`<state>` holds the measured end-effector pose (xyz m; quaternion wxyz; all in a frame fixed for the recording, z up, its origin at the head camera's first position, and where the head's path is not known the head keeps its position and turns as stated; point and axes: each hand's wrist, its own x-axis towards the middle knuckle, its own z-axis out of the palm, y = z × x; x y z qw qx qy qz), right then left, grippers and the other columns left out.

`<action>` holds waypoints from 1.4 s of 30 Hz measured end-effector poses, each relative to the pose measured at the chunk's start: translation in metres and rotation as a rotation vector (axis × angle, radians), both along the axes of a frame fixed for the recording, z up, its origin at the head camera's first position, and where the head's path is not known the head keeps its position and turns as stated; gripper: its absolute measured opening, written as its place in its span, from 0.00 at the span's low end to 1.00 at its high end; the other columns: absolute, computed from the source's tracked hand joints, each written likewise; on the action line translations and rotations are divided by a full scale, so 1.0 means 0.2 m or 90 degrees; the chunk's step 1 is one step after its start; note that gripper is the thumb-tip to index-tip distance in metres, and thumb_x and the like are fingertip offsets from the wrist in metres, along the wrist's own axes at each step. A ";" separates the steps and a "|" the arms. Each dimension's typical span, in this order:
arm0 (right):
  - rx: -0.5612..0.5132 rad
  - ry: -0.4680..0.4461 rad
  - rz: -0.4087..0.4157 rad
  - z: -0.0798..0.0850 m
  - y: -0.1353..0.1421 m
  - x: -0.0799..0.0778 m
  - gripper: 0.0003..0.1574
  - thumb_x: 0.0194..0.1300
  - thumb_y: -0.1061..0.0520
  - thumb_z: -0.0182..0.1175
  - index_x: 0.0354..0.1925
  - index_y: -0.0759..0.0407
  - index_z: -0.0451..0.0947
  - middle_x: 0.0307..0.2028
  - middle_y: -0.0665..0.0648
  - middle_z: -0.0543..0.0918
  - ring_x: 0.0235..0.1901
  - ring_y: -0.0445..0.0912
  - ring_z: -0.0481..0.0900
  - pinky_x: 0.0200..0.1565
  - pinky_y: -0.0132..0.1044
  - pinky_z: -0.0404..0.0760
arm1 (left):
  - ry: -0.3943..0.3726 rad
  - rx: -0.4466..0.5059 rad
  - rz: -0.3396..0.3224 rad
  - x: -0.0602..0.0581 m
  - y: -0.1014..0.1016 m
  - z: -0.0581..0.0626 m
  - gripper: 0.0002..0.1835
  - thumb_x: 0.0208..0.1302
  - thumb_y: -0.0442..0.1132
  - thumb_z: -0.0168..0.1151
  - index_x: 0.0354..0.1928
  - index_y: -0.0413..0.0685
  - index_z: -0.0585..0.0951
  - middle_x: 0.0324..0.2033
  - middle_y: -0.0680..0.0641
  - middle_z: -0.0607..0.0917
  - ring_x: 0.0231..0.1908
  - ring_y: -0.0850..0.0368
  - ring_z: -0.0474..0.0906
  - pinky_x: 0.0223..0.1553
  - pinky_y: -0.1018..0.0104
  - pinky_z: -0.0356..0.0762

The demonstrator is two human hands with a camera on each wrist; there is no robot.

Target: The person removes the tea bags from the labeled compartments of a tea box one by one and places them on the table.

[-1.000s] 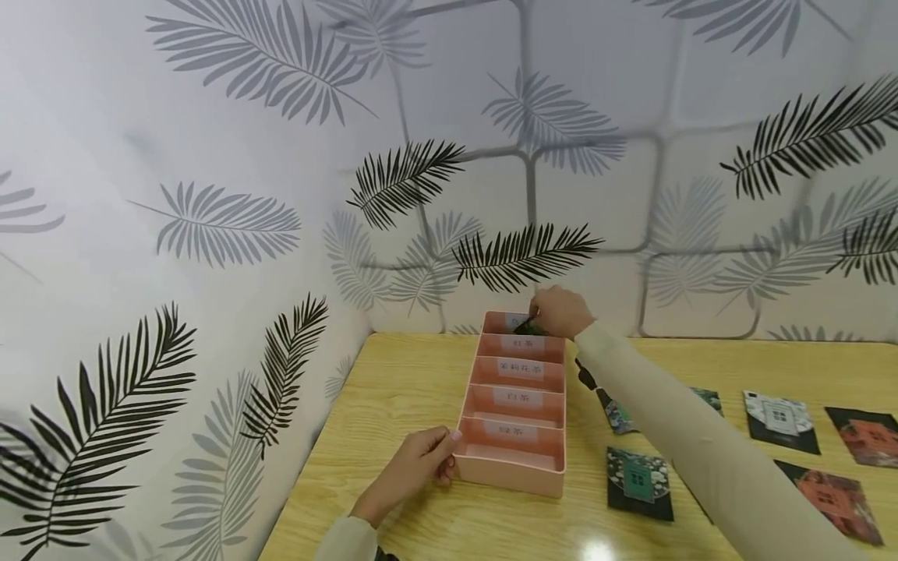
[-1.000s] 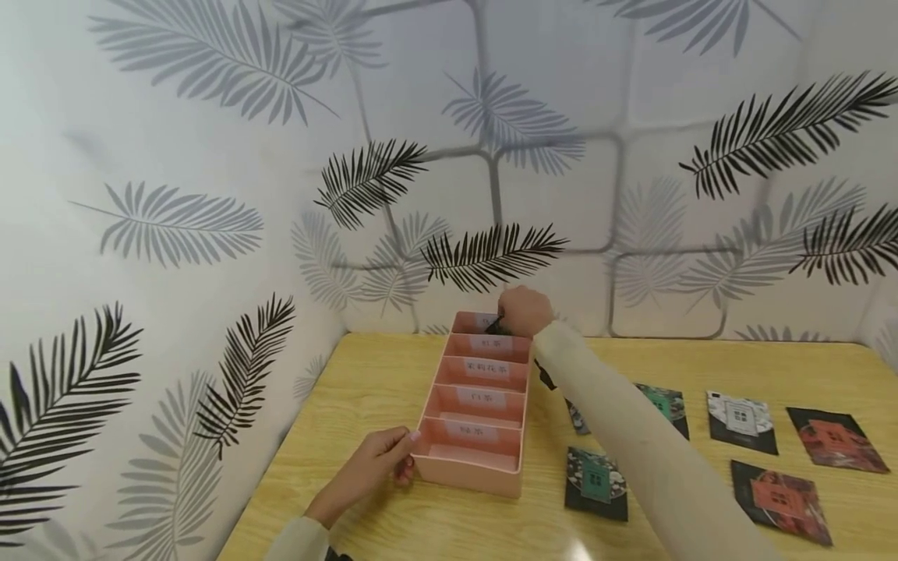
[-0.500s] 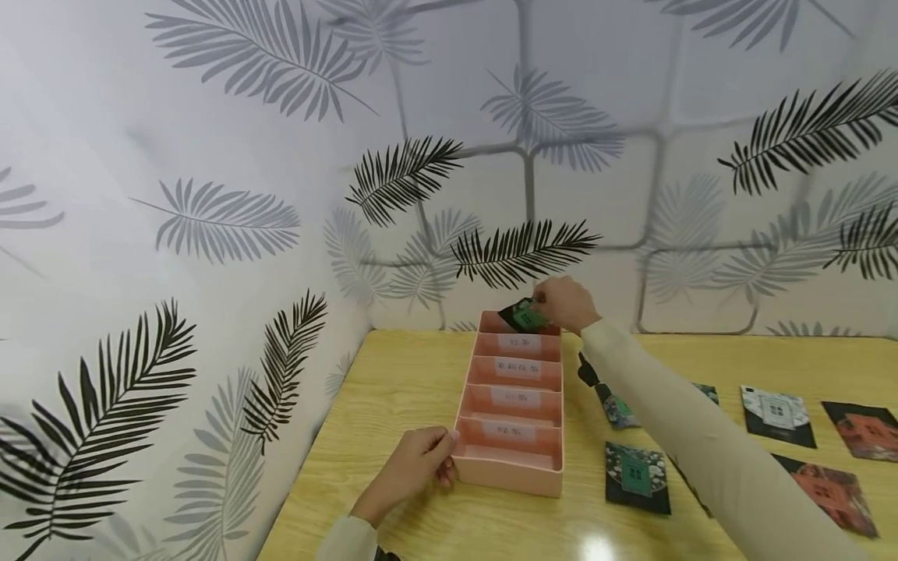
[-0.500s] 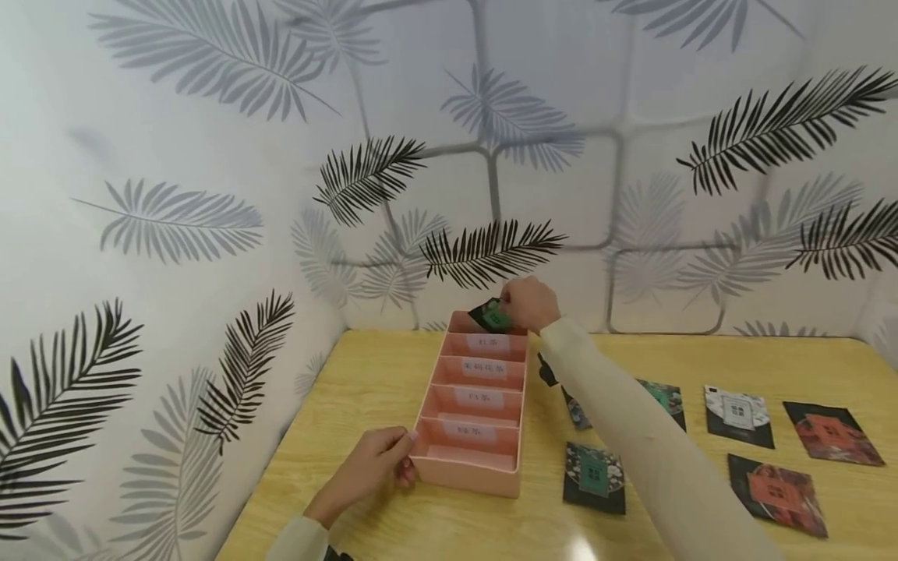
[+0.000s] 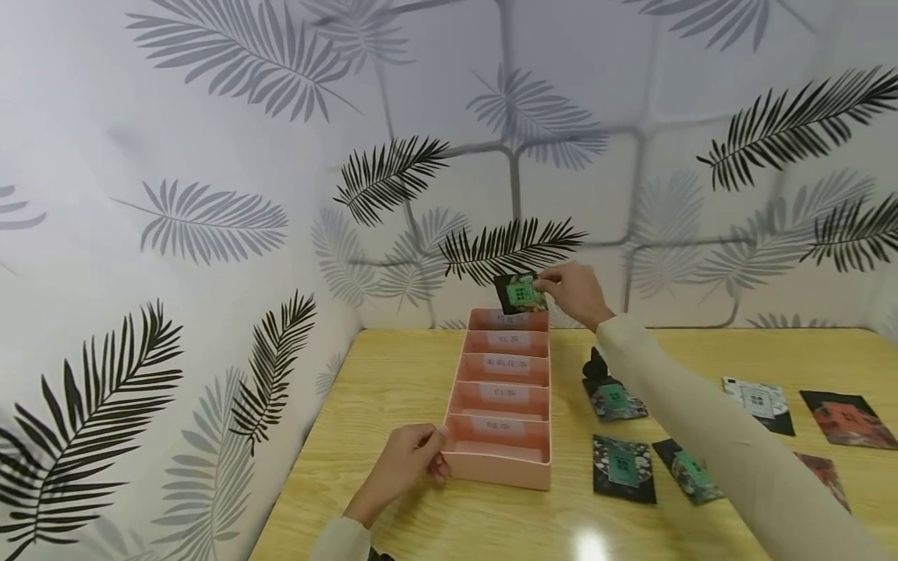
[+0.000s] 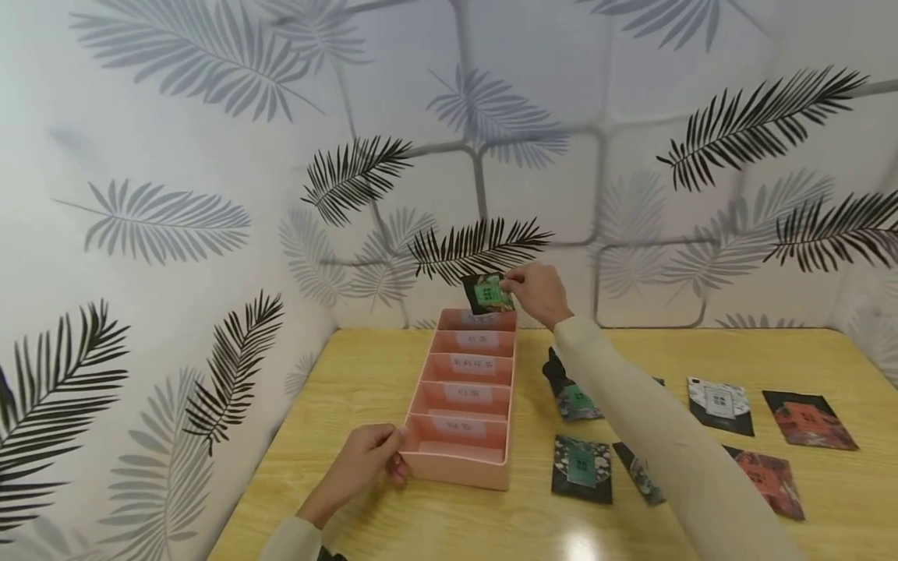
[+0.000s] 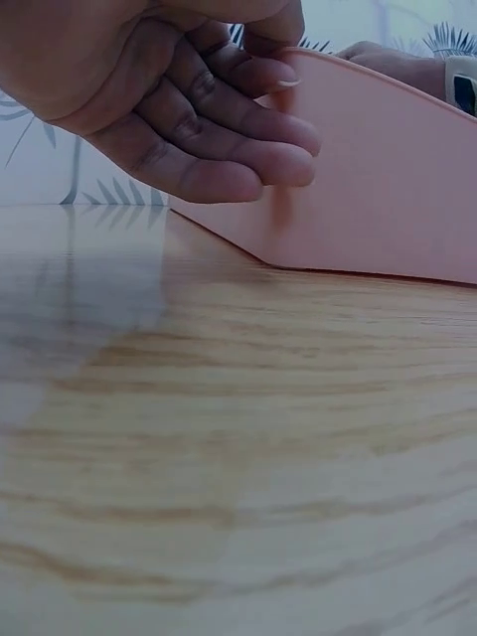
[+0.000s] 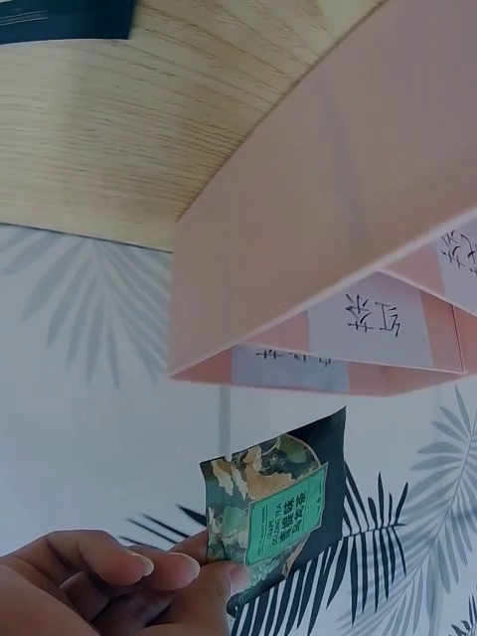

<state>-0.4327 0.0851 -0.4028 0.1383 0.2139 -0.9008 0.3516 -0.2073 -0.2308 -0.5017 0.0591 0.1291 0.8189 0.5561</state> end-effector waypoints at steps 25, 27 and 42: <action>0.009 -0.016 -0.012 0.02 0.63 0.26 0.17 0.75 0.49 0.64 0.49 0.61 0.87 0.47 0.64 0.87 0.35 0.53 0.85 0.33 0.45 0.85 | -0.039 0.030 -0.002 0.02 0.03 -0.01 0.28 0.80 0.53 0.54 0.29 0.35 0.79 0.26 0.40 0.87 0.27 0.45 0.86 0.32 0.51 0.88; 0.016 -0.019 -0.021 0.01 0.67 0.28 0.17 0.75 0.49 0.64 0.49 0.61 0.87 0.48 0.65 0.87 0.33 0.51 0.85 0.33 0.44 0.85 | -0.041 0.029 -0.007 0.02 0.03 -0.01 0.28 0.80 0.53 0.54 0.29 0.35 0.79 0.26 0.41 0.87 0.26 0.46 0.86 0.32 0.50 0.88; 0.018 -0.061 -0.051 0.01 0.88 0.47 0.23 0.75 0.45 0.63 0.52 0.63 0.84 0.41 0.61 0.88 0.26 0.47 0.80 0.29 0.42 0.80 | -0.045 0.032 -0.032 0.00 0.02 -0.01 0.28 0.80 0.53 0.55 0.29 0.35 0.79 0.26 0.39 0.87 0.25 0.47 0.86 0.31 0.50 0.88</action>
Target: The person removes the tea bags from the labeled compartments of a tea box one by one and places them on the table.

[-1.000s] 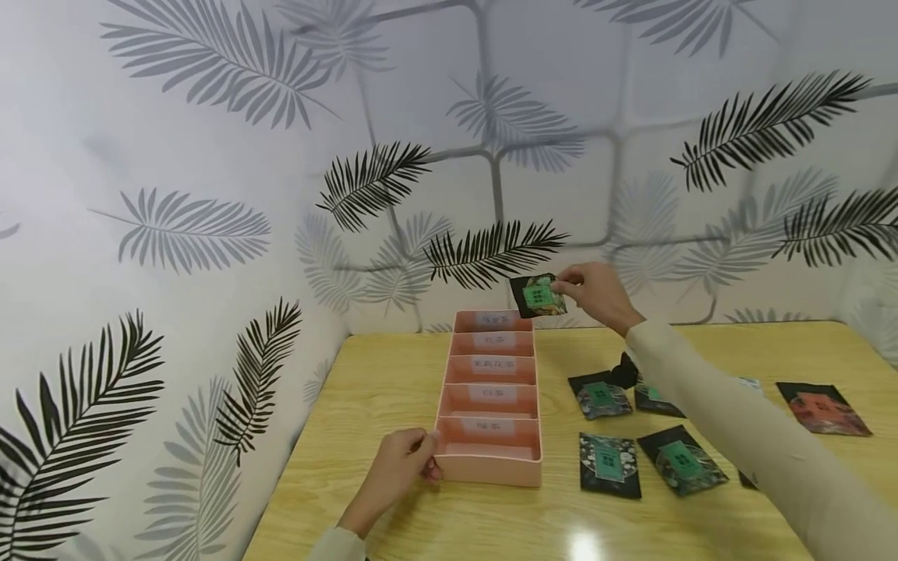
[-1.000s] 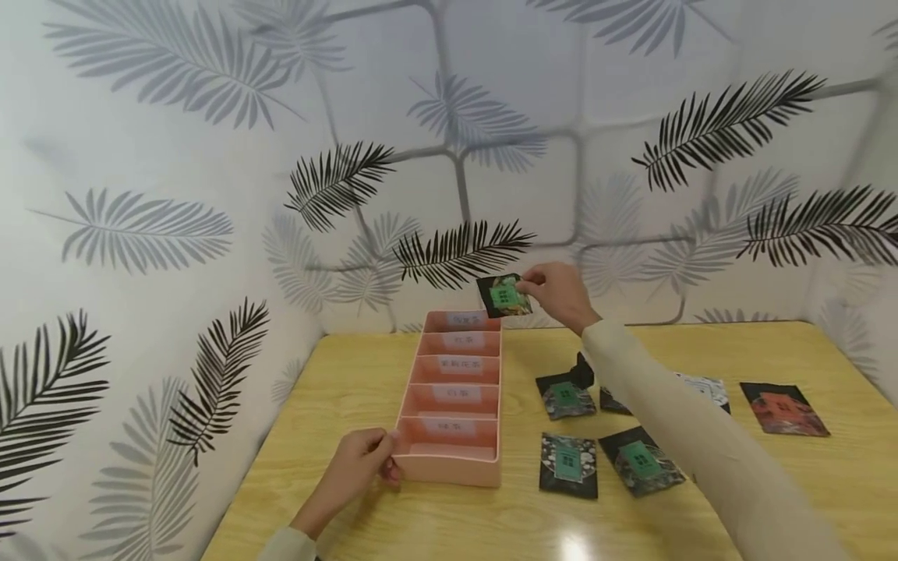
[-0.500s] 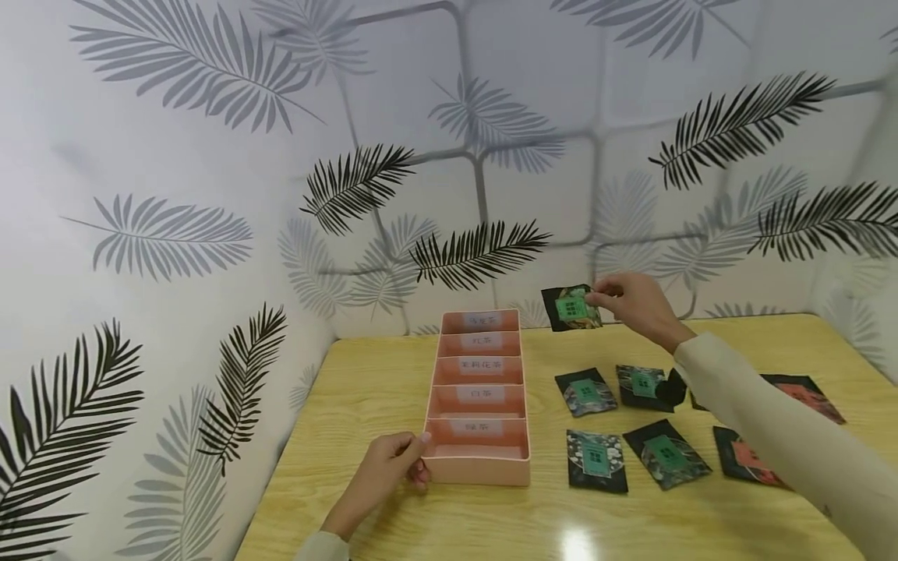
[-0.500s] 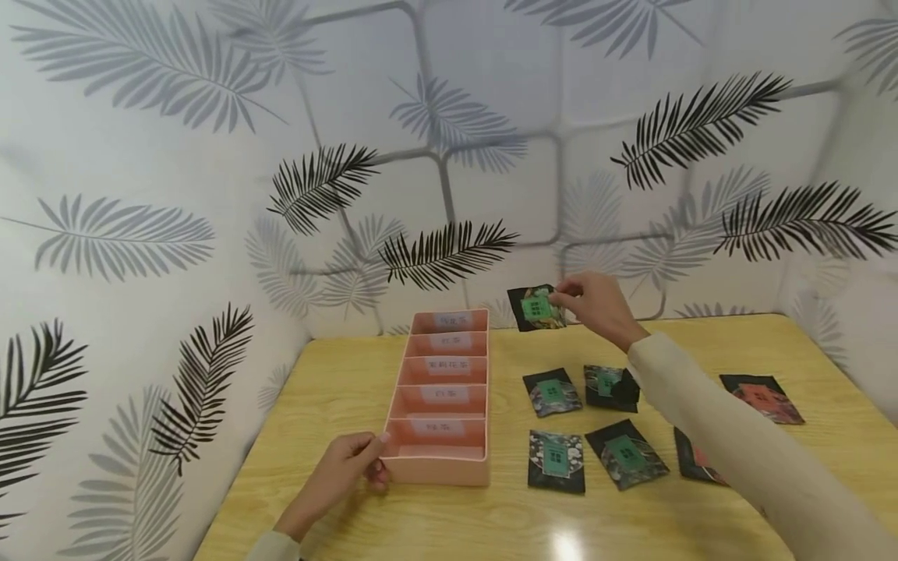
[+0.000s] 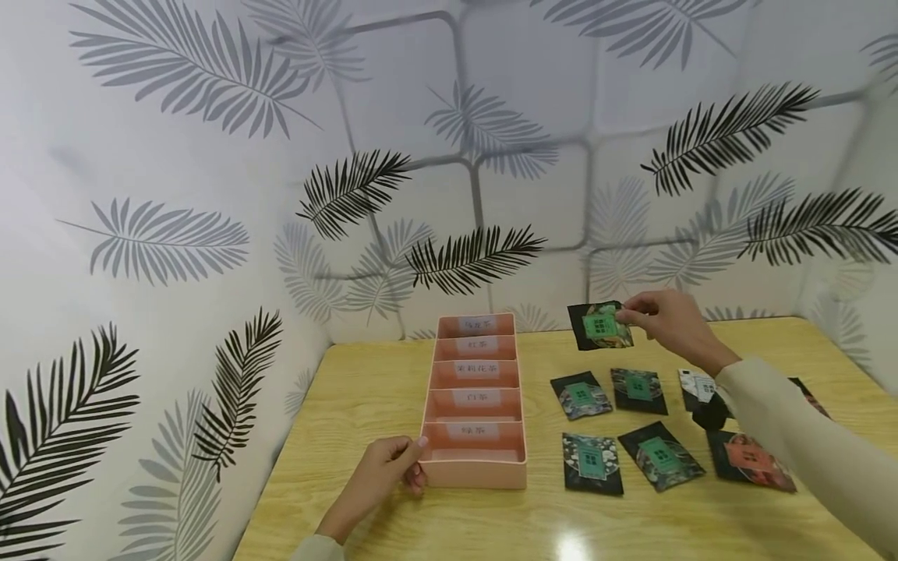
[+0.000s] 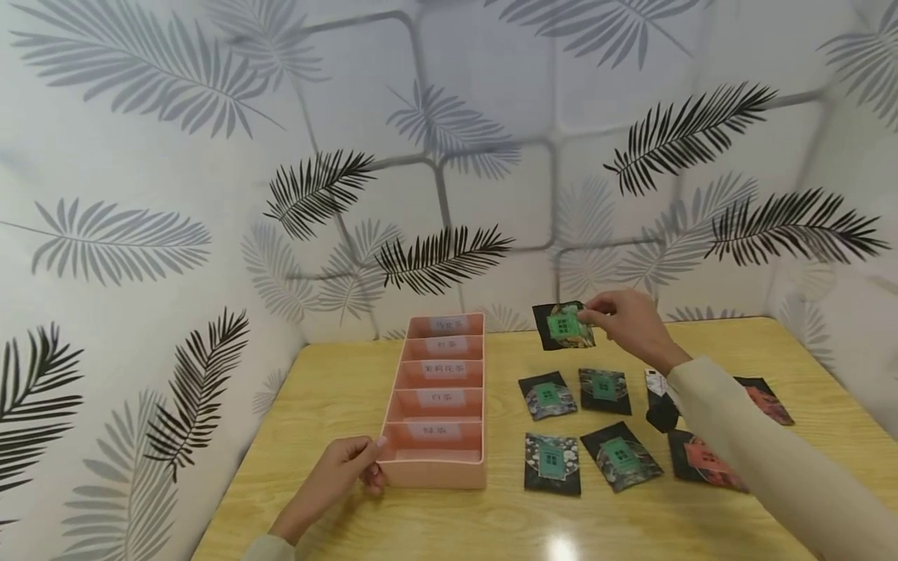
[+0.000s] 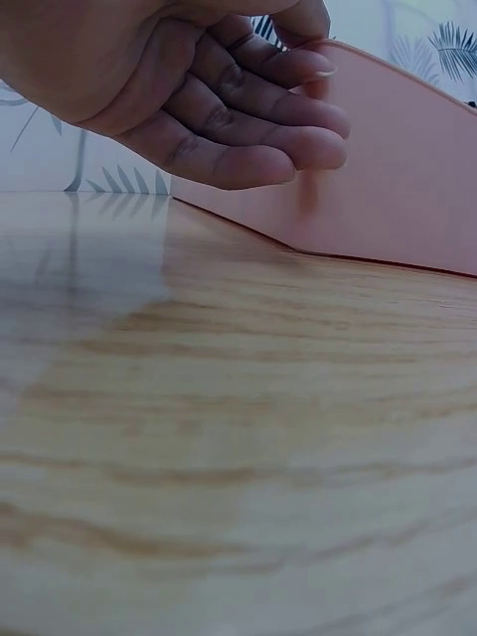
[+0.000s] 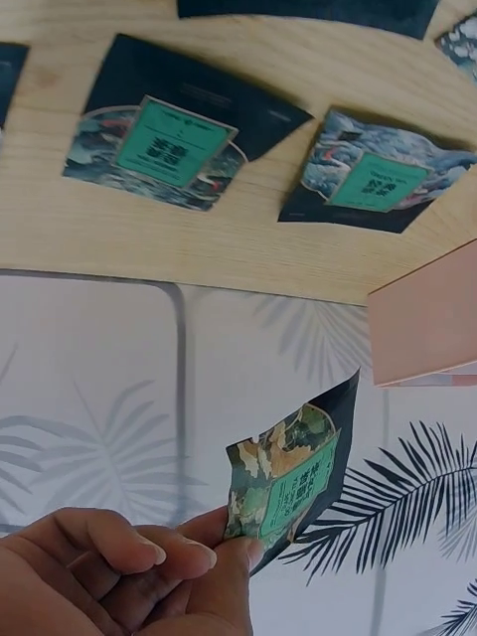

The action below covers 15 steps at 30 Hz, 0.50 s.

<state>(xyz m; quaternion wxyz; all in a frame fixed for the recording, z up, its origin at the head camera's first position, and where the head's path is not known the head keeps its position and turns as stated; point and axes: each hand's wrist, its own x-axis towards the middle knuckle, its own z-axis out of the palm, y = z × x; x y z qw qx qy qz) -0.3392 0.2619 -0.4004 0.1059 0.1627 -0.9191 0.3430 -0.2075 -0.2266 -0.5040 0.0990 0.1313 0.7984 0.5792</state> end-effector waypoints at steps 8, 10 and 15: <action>-0.001 -0.019 -0.034 -0.04 0.14 0.10 0.28 0.76 0.40 0.60 0.54 0.63 0.83 0.37 0.58 0.87 0.25 0.49 0.77 0.24 0.41 0.76 | -0.006 0.004 0.001 0.00 0.00 0.01 0.29 0.80 0.54 0.54 0.30 0.34 0.80 0.27 0.37 0.87 0.25 0.49 0.86 0.32 0.50 0.88; -0.003 -0.021 -0.037 -0.06 0.18 0.12 0.30 0.76 0.40 0.60 0.55 0.64 0.82 0.36 0.58 0.87 0.24 0.48 0.75 0.23 0.41 0.74 | -0.012 0.006 0.001 0.00 0.00 0.00 0.29 0.80 0.54 0.54 0.30 0.33 0.80 0.27 0.36 0.87 0.25 0.49 0.86 0.32 0.51 0.88; 0.000 -0.021 -0.048 -0.08 0.25 0.18 0.30 0.76 0.40 0.59 0.55 0.64 0.82 0.32 0.55 0.85 0.23 0.48 0.74 0.22 0.40 0.72 | -0.013 0.004 -0.002 0.00 0.00 0.00 0.29 0.80 0.54 0.54 0.30 0.34 0.80 0.27 0.35 0.87 0.25 0.49 0.86 0.31 0.51 0.88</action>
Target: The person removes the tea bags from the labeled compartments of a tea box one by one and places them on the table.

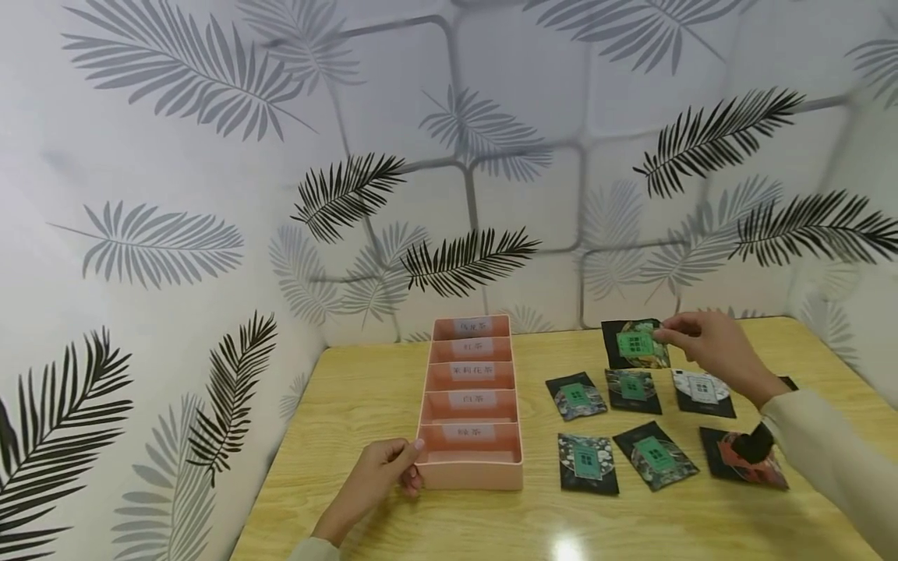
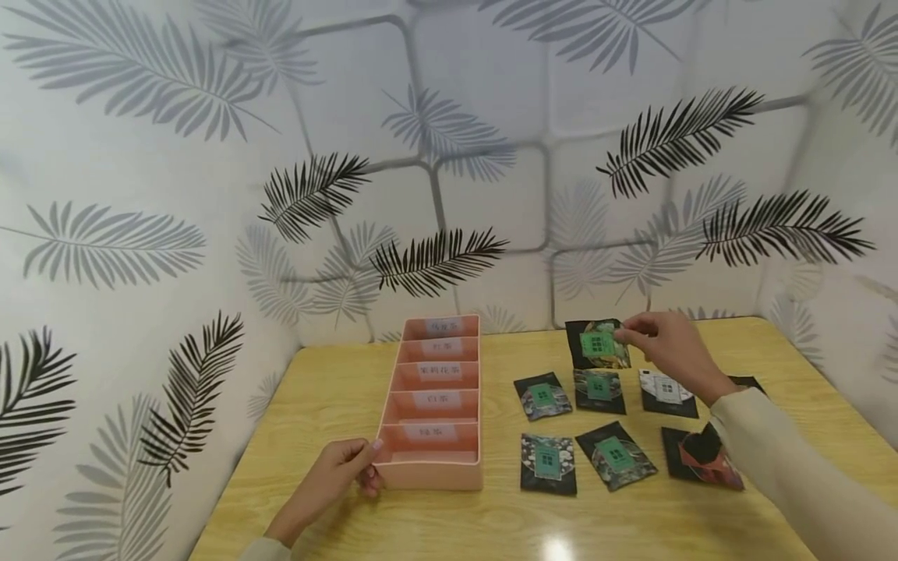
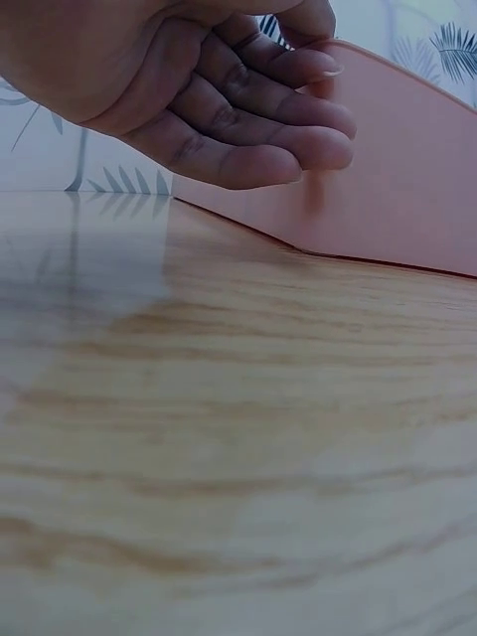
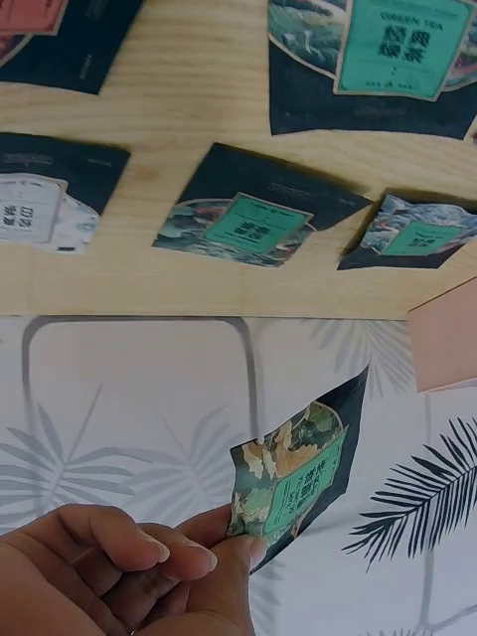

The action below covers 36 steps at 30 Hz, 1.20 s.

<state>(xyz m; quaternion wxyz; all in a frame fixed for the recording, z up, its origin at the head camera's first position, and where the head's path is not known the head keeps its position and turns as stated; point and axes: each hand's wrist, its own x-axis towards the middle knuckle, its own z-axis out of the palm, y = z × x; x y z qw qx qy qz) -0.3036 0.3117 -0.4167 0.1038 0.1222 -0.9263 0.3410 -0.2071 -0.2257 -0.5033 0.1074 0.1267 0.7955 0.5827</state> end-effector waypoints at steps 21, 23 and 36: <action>-0.017 -0.068 -0.110 -0.13 0.31 0.22 0.39 0.76 0.35 0.57 0.60 0.69 0.77 0.37 0.67 0.85 0.25 0.48 0.81 0.25 0.48 0.82 | -0.021 0.008 0.003 0.01 -0.02 0.00 0.29 0.80 0.55 0.54 0.31 0.34 0.80 0.29 0.35 0.87 0.25 0.49 0.86 0.33 0.48 0.87; -0.004 -0.056 -0.127 -0.15 0.34 0.24 0.39 0.76 0.36 0.57 0.59 0.71 0.77 0.43 0.67 0.86 0.31 0.50 0.84 0.30 0.49 0.84 | -0.021 0.009 0.003 0.01 -0.02 0.00 0.29 0.80 0.55 0.54 0.31 0.34 0.79 0.29 0.35 0.87 0.25 0.50 0.86 0.33 0.48 0.87; -0.036 -0.078 -0.199 -0.24 0.53 0.37 0.37 0.81 0.42 0.52 0.60 0.78 0.72 0.32 0.61 0.83 0.23 0.46 0.77 0.22 0.41 0.73 | -0.023 0.012 0.008 0.02 -0.02 0.00 0.29 0.80 0.54 0.55 0.34 0.30 0.80 0.28 0.35 0.87 0.26 0.50 0.86 0.33 0.50 0.88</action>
